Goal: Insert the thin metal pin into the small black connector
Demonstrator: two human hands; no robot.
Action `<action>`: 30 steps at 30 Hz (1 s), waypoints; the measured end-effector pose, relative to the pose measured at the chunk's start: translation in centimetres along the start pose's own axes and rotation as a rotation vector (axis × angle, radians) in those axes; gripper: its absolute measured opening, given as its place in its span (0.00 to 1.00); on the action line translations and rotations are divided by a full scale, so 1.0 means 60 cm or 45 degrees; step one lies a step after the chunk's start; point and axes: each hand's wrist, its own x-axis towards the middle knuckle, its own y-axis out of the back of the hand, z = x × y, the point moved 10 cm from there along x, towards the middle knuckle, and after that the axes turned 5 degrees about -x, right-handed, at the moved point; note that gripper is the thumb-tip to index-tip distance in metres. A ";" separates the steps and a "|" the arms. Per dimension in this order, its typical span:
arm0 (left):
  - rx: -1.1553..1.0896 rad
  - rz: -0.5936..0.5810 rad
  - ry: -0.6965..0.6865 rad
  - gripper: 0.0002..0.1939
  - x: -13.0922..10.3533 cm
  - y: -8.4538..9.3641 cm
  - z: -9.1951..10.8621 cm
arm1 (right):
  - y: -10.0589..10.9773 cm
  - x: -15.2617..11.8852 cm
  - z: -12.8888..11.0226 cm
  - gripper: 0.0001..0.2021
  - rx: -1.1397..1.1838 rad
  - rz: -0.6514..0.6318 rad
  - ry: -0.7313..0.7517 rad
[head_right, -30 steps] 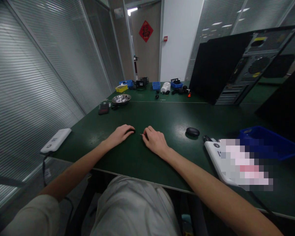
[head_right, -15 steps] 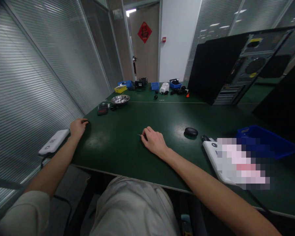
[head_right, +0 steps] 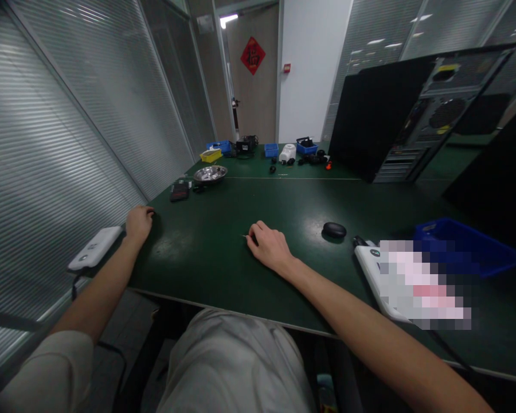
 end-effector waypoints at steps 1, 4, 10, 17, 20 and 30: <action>0.021 -0.017 0.001 0.20 0.000 0.000 0.003 | 0.000 0.000 0.000 0.11 0.000 0.001 -0.001; 0.062 -0.048 0.014 0.19 -0.002 0.001 0.010 | -0.001 0.000 0.000 0.11 -0.007 0.003 -0.001; 0.101 -0.084 0.034 0.20 -0.004 0.002 0.013 | -0.004 0.001 0.003 0.10 -0.036 0.010 -0.009; 0.074 -0.050 0.046 0.20 -0.008 0.010 0.016 | -0.001 0.002 0.001 0.10 -0.016 -0.004 -0.004; 0.046 -0.046 0.065 0.20 -0.009 0.013 0.015 | -0.001 0.001 0.001 0.10 -0.005 -0.005 -0.003; -0.017 -0.081 0.166 0.18 -0.009 0.020 0.012 | -0.003 0.002 0.001 0.10 -0.001 0.003 0.011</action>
